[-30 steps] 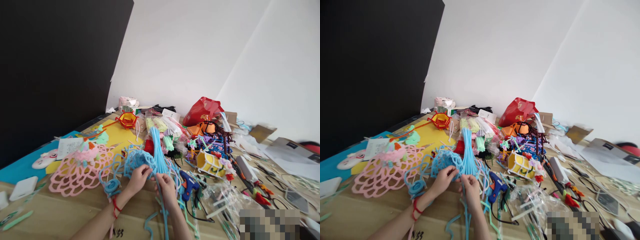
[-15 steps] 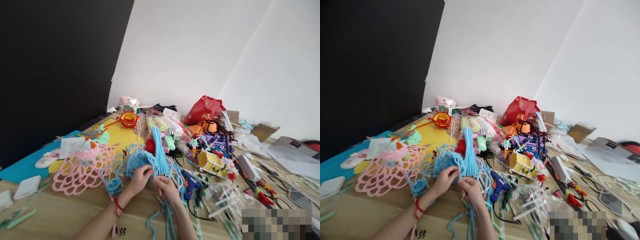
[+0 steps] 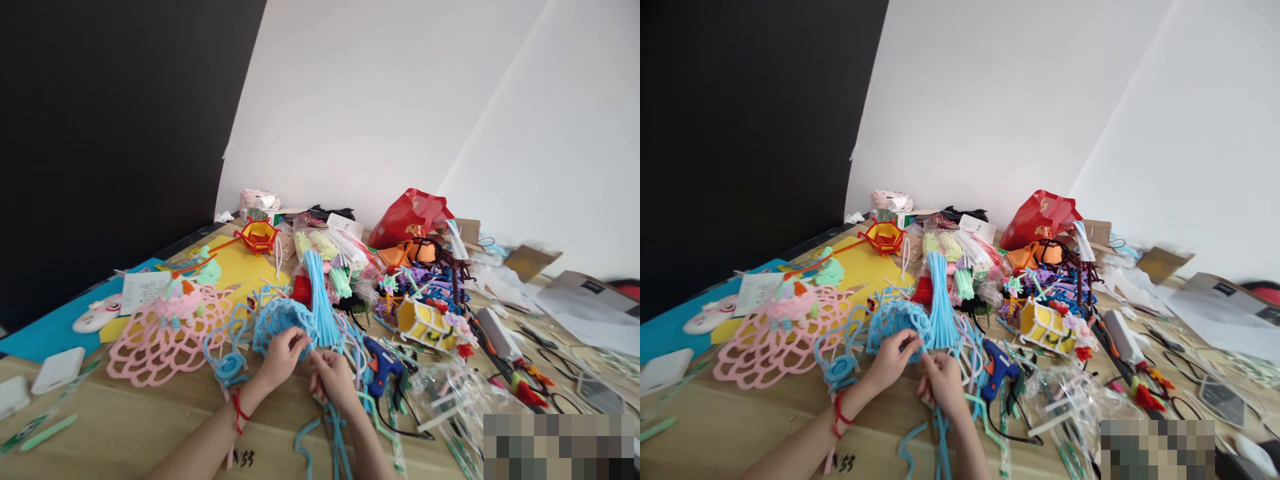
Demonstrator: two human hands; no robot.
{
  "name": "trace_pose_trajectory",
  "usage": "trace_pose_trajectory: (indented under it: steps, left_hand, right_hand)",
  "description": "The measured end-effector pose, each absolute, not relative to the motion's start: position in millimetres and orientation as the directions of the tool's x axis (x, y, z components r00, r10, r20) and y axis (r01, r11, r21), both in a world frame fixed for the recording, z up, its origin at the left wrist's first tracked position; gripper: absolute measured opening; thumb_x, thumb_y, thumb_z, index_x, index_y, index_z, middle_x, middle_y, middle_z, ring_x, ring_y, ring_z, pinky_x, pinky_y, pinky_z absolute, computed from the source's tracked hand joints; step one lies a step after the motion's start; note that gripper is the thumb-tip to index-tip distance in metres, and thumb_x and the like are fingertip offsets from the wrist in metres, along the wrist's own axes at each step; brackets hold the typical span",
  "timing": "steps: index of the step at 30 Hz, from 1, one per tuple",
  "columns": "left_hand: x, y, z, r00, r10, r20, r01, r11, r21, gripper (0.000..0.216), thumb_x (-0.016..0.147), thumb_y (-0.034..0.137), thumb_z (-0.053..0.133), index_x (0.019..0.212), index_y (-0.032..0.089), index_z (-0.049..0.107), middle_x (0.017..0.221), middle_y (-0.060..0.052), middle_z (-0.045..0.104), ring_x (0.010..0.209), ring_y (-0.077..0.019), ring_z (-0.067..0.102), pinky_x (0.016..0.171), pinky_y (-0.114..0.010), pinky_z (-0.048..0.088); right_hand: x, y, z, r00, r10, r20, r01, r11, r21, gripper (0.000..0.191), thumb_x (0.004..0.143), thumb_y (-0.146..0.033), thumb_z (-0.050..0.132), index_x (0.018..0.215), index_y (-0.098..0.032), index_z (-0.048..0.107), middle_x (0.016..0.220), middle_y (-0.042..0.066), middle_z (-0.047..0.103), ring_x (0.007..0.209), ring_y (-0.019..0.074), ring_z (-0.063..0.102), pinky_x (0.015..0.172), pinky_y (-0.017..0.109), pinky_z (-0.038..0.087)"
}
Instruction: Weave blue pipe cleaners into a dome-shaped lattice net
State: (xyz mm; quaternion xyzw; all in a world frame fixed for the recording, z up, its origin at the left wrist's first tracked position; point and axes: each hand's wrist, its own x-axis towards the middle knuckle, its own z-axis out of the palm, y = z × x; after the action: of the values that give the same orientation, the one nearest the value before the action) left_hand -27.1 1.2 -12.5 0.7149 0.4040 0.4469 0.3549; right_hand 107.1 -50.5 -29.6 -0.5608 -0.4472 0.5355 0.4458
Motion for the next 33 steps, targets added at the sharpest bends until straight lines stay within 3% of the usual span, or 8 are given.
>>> trace_pose_trajectory:
  steps: [6,9,14,19,22,25,30,33]
  left_hand:
    - [-28,1,-11,0.270,0.898,0.347,0.255,-0.415,0.873,0.027,0.082,0.041,0.050,0.068,0.019,0.056,0.061,0.001,0.057,0.059,-0.0145,0.052,0.059,-0.025,0.043]
    - [-28,0,-11,0.291,0.887,0.359,0.249,-0.433,0.866,0.027,0.082,0.041,0.050,0.068,0.019,0.056,0.062,0.000,0.058,0.060,-0.0149,0.053,0.061,-0.025,0.043]
    - [-26,-1,-12,0.299,0.882,0.364,0.280,-0.446,0.850,0.028,0.082,0.040,0.050,0.065,0.019,0.056,0.059,0.000,0.058,0.058,-0.0147,0.053,0.060,-0.025,0.042]
    - [-26,-1,-11,0.278,0.903,0.328,0.306,-0.407,0.861,0.029,0.081,0.041,0.049,0.063,0.019,0.055,0.055,0.001,0.055,0.055,-0.0145,0.050,0.057,-0.025,0.040]
    - [-28,0,-10,0.267,0.919,0.292,0.303,-0.367,0.879,0.029,0.080,0.041,0.050,0.063,0.019,0.055,0.055,0.001,0.055,0.055,-0.0147,0.050,0.057,-0.025,0.039]
    - [-30,3,-11,0.251,0.939,0.236,0.279,-0.303,0.911,0.029,0.079,0.042,0.052,0.064,0.018,0.057,0.056,0.001,0.056,0.055,-0.0148,0.049,0.056,-0.025,0.039]
    - [-31,8,-14,0.274,0.940,0.205,0.151,-0.253,0.956,0.028,0.078,0.043,0.054,0.069,0.017,0.058,0.060,0.002,0.055,0.056,-0.0136,0.048,0.056,-0.024,0.039]
    - [-31,8,-15,0.283,0.935,0.214,0.124,-0.257,0.958,0.027,0.079,0.041,0.054,0.069,0.016,0.057,0.061,0.002,0.054,0.058,-0.0132,0.047,0.057,-0.024,0.038]
  right_hand:
    - [122,-46,-29,-0.230,0.906,-0.356,-0.587,-0.421,-0.692,0.031,0.070,-0.040,0.073,0.071,-0.013,0.058,0.046,-0.007,0.052,0.030,0.0000,0.032,0.027,0.010,0.016]
    - [128,-44,-31,-0.360,0.865,-0.350,-0.690,-0.499,-0.524,0.022,0.077,-0.030,0.069,0.073,-0.012,0.058,0.050,-0.007,0.049,0.033,-0.0009,0.030,0.027,0.008,0.015]
    - [122,-44,-35,-0.191,0.924,-0.330,-0.681,-0.367,-0.633,0.028,0.072,-0.030,0.072,0.062,-0.016,0.051,0.047,-0.009,0.044,0.032,-0.0006,0.022,0.029,0.011,0.013]
    - [110,-51,-26,0.194,0.980,0.047,-0.116,0.070,-0.991,0.030,0.078,-0.039,0.061,0.063,-0.021,0.044,0.047,-0.005,0.050,0.037,0.0062,0.033,0.039,0.019,0.024]
    - [107,-58,-23,0.162,0.930,0.328,0.368,0.252,-0.895,0.027,0.082,-0.033,0.053,0.060,-0.021,0.044,0.050,-0.004,0.046,0.048,0.0103,0.038,0.050,0.023,0.029]
    - [103,-61,-25,0.106,0.899,0.426,0.540,0.307,-0.783,0.029,0.081,-0.032,0.052,0.055,-0.021,0.044,0.051,-0.003,0.041,0.050,0.0110,0.034,0.051,0.025,0.026]
    - [95,-57,-26,0.228,0.969,0.095,0.017,0.093,-0.996,0.033,0.081,-0.050,0.054,0.069,-0.020,0.053,0.051,-0.003,0.052,0.041,0.0083,0.038,0.041,0.021,0.026]
    - [97,-52,-23,-0.023,0.964,-0.264,-0.495,-0.240,-0.835,0.040,0.074,-0.054,0.061,0.077,-0.015,0.059,0.054,-0.003,0.055,0.034,0.0040,0.034,0.031,0.017,0.019]
